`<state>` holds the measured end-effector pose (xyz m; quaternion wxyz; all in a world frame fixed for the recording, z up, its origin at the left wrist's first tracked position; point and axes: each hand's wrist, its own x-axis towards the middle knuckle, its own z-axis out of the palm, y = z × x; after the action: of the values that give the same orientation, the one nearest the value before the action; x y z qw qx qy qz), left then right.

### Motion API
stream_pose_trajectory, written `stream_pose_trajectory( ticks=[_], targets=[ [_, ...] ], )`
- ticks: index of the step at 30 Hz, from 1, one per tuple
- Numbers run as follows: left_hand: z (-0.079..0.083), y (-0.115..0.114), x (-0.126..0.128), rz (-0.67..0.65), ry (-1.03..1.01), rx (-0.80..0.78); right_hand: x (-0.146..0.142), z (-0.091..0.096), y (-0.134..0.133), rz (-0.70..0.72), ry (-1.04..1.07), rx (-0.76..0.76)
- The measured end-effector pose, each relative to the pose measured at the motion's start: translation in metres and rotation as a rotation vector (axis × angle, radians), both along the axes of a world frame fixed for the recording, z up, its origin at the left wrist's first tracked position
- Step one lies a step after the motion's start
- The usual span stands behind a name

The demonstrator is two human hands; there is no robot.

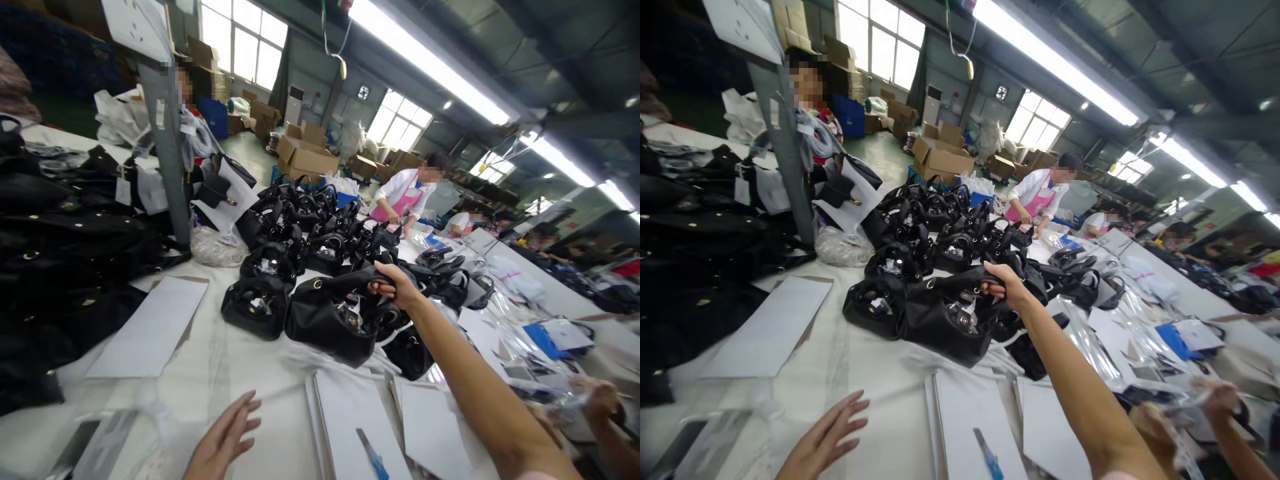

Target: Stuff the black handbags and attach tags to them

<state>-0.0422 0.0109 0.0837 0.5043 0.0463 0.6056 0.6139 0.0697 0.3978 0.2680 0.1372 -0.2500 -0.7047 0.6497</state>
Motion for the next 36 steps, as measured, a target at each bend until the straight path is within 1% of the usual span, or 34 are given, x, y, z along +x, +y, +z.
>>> stream_pose_trajectory(
  ticks=[3, 5, 8, 10, 12, 14, 18, 21, 24, 26, 28, 31, 34, 36],
  targets=[
    [0.024, 0.018, -0.001, 0.024, -0.135, 0.136, 0.011, 0.005, -0.033, 0.080, -0.038, -0.017],
    [0.035, 0.028, 0.001, 0.021, -0.242, 0.198, 0.015, 0.008, -0.057, 0.163, -0.071, -0.016],
    [0.042, 0.034, 0.009, -0.024, -0.357, 0.280, 0.018, 0.011, -0.091, 0.268, -0.121, 0.002],
    [0.043, 0.033, 0.015, -0.039, -0.355, 0.285, 0.018, 0.011, -0.112, 0.307, -0.150, 0.007],
    [0.042, 0.029, 0.020, -0.025, -0.320, 0.251, 0.018, 0.011, -0.129, 0.334, -0.173, 0.014],
    [0.038, 0.025, 0.021, -0.003, -0.287, 0.216, 0.018, 0.009, -0.144, 0.354, -0.188, 0.034],
    [0.020, 0.015, 0.014, 0.005, -0.261, 0.189, 0.019, 0.006, -0.169, 0.369, -0.214, 0.054],
    [0.006, 0.006, 0.006, -0.016, -0.254, 0.219, 0.021, 0.004, -0.185, 0.388, -0.230, 0.048],
    [-0.002, -0.001, 0.003, -0.024, -0.253, 0.270, 0.022, 0.006, -0.197, 0.420, -0.246, 0.081],
    [-0.004, -0.005, 0.003, -0.014, -0.256, 0.289, 0.023, 0.009, -0.203, 0.441, -0.265, 0.154],
    [-0.005, -0.009, 0.004, 0.005, -0.254, 0.309, 0.027, 0.013, -0.211, 0.464, -0.276, 0.267],
    [-0.004, -0.018, 0.007, 0.037, -0.222, 0.371, 0.039, 0.017, -0.228, 0.560, -0.260, 0.447],
    [-0.005, -0.031, 0.009, 0.094, -0.174, 0.411, 0.059, 0.011, -0.253, 0.652, -0.216, 0.657],
    [-0.008, -0.041, 0.010, 0.125, -0.150, 0.416, 0.072, 0.003, -0.270, 0.662, -0.197, 0.782]
  ],
)
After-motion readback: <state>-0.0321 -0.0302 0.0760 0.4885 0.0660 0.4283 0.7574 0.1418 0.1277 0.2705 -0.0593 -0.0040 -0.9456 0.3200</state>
